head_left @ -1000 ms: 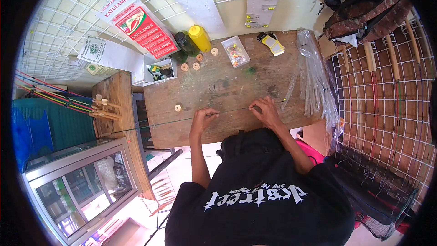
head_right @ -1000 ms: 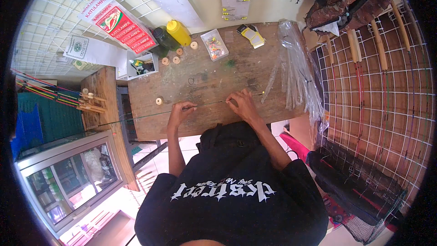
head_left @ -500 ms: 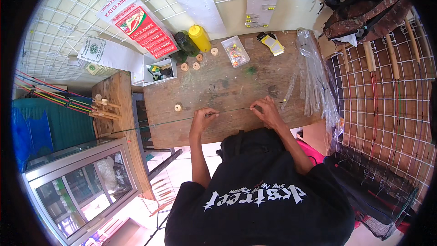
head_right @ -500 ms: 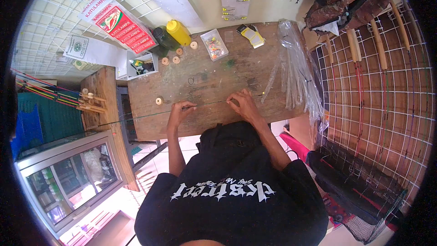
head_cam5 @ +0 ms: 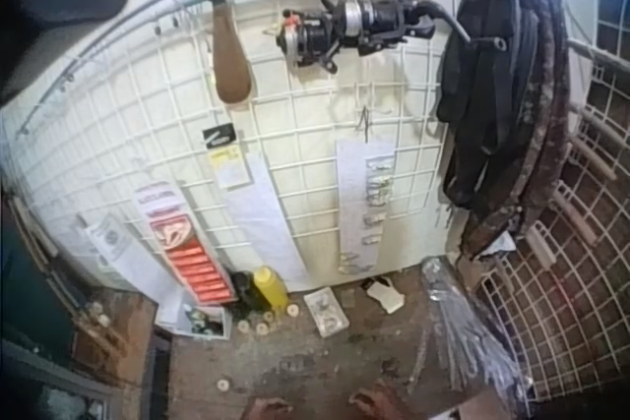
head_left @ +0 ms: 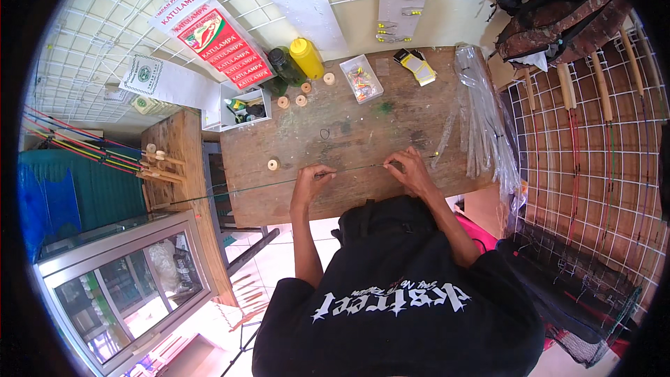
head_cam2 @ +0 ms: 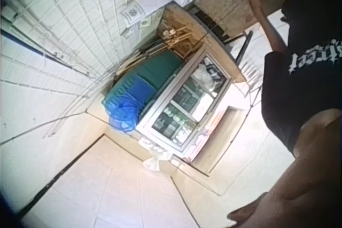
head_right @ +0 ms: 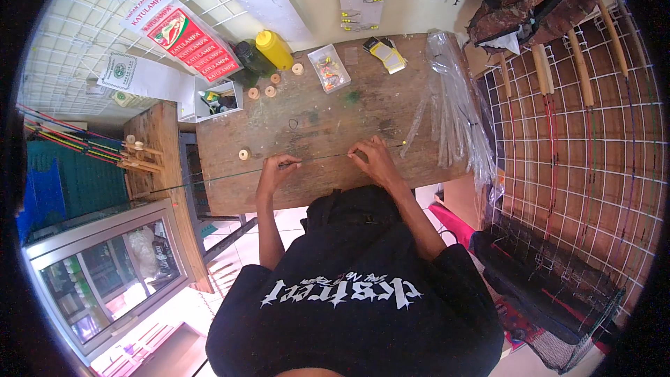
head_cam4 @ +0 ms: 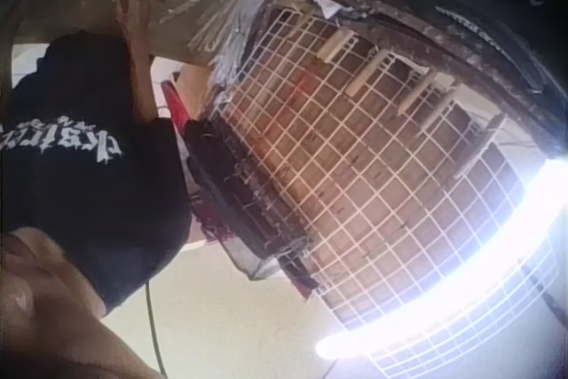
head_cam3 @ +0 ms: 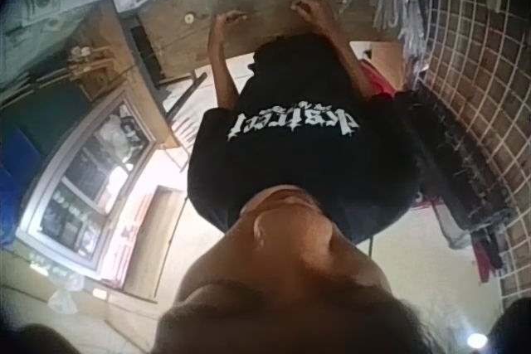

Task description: Assembling a fishing rig by threading beads onto a line.

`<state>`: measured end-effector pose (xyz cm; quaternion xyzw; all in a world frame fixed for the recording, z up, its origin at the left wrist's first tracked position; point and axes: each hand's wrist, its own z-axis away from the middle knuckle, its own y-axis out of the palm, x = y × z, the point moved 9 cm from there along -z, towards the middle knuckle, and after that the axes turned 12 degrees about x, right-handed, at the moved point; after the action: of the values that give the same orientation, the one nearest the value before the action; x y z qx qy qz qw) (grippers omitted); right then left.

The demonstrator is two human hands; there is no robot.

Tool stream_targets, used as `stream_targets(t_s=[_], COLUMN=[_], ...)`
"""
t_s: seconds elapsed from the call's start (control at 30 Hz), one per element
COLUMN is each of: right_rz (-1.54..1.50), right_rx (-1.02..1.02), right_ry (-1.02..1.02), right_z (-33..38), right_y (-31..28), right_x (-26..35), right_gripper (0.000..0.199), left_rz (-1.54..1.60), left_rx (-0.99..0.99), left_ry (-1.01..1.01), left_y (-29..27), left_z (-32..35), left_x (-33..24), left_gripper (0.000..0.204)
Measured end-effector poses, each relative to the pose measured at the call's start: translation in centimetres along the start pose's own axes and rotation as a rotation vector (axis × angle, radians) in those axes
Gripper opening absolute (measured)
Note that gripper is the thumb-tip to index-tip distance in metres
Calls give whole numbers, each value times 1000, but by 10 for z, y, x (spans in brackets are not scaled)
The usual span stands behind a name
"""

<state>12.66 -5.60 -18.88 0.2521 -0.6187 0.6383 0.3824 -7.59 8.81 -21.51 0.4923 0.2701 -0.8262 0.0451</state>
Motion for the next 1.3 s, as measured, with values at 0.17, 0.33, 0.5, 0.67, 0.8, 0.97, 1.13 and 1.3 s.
stream_targets(t_s=[0.17,0.33,0.5,0.67,0.8,0.97,1.13,1.3], right_rz=[24,-10,-32,-19,1,13,11,-14], right_rx=[-22,-3,-60,-52,12,9,27,51], right_ry=[-28,-22,-54,-59,-43,-51,-28,-29], right_z=[0,-1,1,1,0,-1,-3,-9], right_y=[-1,-1,-4,-1,1,1,3,11], right_x=[2,1,-1,-5,-4,-2,-4,-3], right_gripper=[12,12,11,11,13,12,11,12], left_rz=[24,9,33,32,51,80,44,74], left_rx=[-20,-27,-20,7,-24,-26,-20,-18], left_ry=[17,48,48,18,52,54,47,48], left_y=[0,-1,-1,0,-1,-1,-1,-2], left_z=[0,0,-2,-3,0,0,0,0], left_x=[-5,-2,1,2,0,0,-2,4], left_gripper=[17,17,17,17,17,17,17,17])
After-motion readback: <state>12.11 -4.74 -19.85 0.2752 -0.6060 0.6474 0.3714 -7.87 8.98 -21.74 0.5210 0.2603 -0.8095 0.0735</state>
